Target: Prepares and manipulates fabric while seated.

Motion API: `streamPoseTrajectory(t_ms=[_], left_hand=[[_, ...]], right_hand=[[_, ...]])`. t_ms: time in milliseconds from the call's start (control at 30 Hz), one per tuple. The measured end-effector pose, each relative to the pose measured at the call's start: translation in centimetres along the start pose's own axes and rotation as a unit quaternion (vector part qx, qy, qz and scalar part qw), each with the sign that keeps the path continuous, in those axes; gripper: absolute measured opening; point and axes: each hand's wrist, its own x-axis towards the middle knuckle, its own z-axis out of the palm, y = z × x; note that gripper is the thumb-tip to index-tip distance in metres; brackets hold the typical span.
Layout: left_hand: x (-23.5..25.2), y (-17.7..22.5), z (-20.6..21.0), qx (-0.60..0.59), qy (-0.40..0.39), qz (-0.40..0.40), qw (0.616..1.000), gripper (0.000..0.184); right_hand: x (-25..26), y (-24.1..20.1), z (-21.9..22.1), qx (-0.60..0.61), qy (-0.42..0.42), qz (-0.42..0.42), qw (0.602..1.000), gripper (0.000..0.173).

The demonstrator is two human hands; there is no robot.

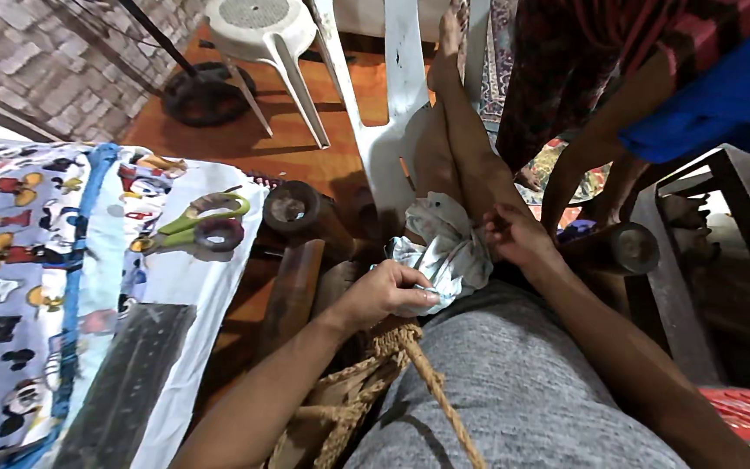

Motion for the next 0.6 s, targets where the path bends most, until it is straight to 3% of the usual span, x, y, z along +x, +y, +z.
streamPoseTrajectory(t_ms=[100, 267, 367, 600], left_hand=[[0.0, -0.2, -0.1, 0.003, -0.012, 0.008, 1.000, 0.016], [0.0, -0.4, -0.2, 0.002, -0.021, 0.023, 1.000, 0.016], [0.0, -0.6, -0.2, 0.017, -0.021, 0.044, 0.999, 0.014], [-0.1, -0.7, 0.1, 0.079, -0.002, 0.100, 0.992, 0.008]], right_hand=[[0.1, -0.1, 0.1, 0.018, 0.003, -0.028, 0.999, 0.016], [0.2, -0.9, -0.2, -0.040, -0.069, -0.116, 0.990, 0.025], [0.7, -2.9, 2.1, -0.015, -0.074, -0.180, 0.981, 0.011], [-0.3, -7.5, 4.5, -0.061, -0.139, -0.364, 0.919, 0.012]])
